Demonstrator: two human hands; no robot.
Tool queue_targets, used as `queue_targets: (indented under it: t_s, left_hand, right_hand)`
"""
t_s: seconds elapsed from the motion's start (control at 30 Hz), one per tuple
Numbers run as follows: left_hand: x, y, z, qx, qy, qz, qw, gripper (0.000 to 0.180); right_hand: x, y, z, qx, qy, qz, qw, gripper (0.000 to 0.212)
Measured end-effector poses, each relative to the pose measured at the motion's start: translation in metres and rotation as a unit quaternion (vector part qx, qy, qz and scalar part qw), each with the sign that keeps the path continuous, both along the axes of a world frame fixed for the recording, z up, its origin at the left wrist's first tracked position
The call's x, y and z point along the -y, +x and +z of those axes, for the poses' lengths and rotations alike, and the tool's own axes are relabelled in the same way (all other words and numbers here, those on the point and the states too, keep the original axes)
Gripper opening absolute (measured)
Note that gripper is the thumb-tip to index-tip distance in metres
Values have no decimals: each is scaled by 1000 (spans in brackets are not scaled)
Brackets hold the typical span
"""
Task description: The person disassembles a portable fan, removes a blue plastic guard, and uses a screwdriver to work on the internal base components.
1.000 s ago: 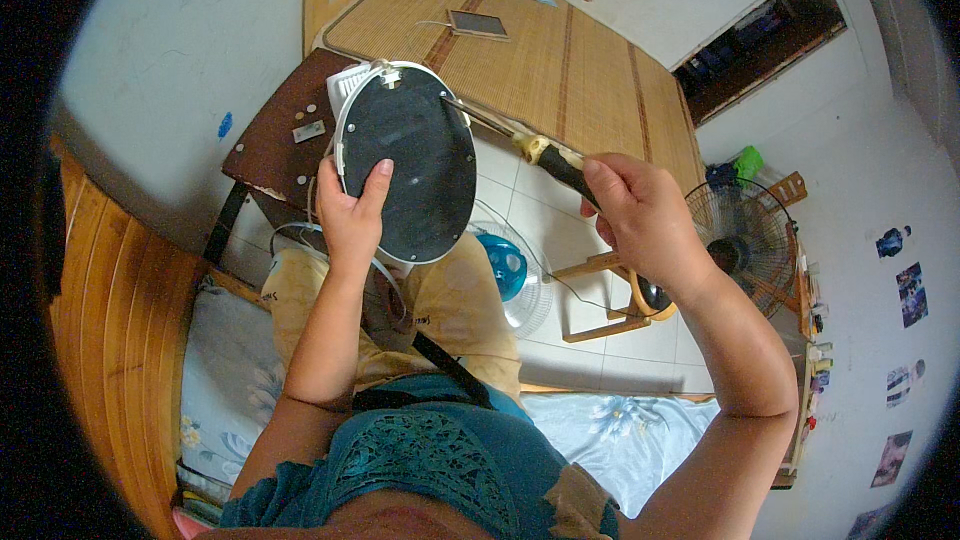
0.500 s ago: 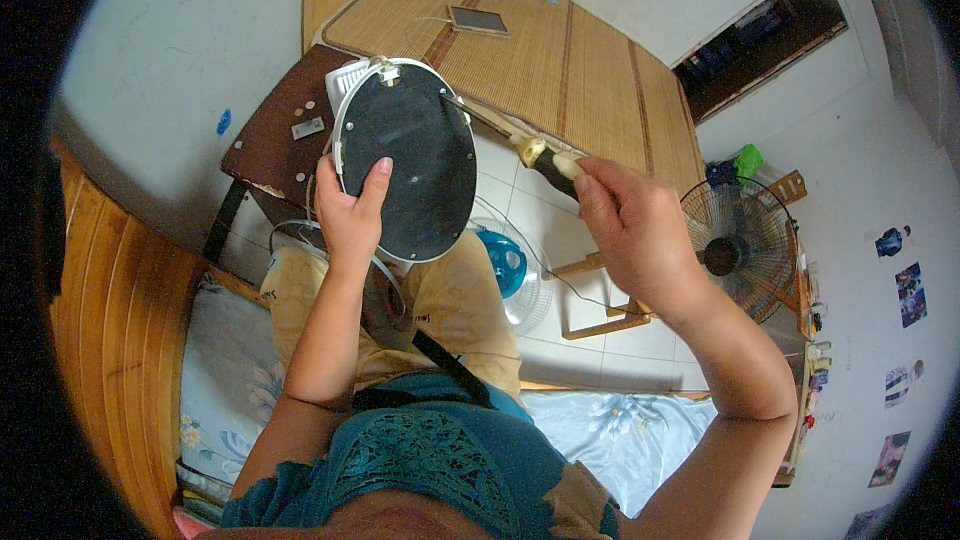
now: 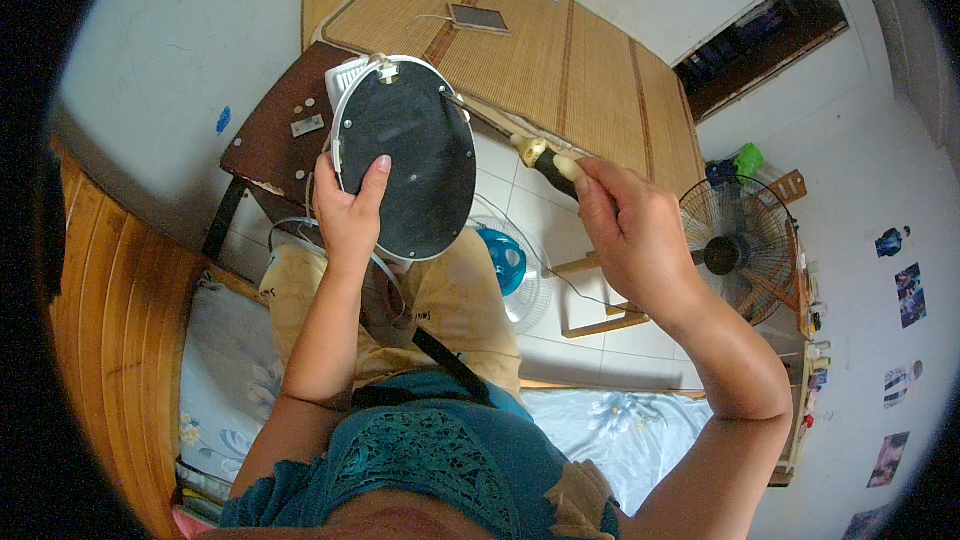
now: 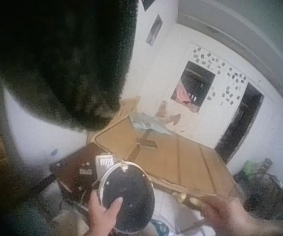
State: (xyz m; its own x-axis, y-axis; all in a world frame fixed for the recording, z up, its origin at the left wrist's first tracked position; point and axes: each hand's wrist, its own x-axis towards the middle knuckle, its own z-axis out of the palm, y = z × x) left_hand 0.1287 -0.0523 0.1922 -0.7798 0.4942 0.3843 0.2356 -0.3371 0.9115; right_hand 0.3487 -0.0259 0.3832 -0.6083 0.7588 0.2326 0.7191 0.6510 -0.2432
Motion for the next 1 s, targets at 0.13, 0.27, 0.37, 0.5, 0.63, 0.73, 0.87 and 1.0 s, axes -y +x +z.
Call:
queue_targets:
  t_s: [0.13,0.27,0.37,0.5,0.63,0.73,0.87,1.0]
  left_hand:
    - [0,0,0,4,-4,-6,1000,44]
    - [1,-1,0,3,-3,-3,1000,44]
    - [0,0,0,8,3,-10,1000,43]
    - [1,0,2,6,-11,-14,1000,43]
    - [-1,-1,-2,6,-7,-6,1000,43]
    - [-1,0,-2,11,-8,-12,1000,44]
    - [-1,1,-1,25,-12,-24,999,44]
    - [0,2,0,14,-16,-5,1000,43]
  right_hand:
    - [2,-3,3,-97,-185,-107,972,32]
    - [0,-9,13,-117,-273,-143,944,33]
    - [-4,-4,8,-96,-226,-122,962,33]
    - [4,-9,6,-11,32,-10,999,22]
    - [13,-18,12,57,106,22,992,20]
    - [9,-18,19,4,-81,-55,995,23]
    - [-2,-16,36,-100,-388,-180,898,31]
    - [0,-21,36,-247,-484,-210,813,32]
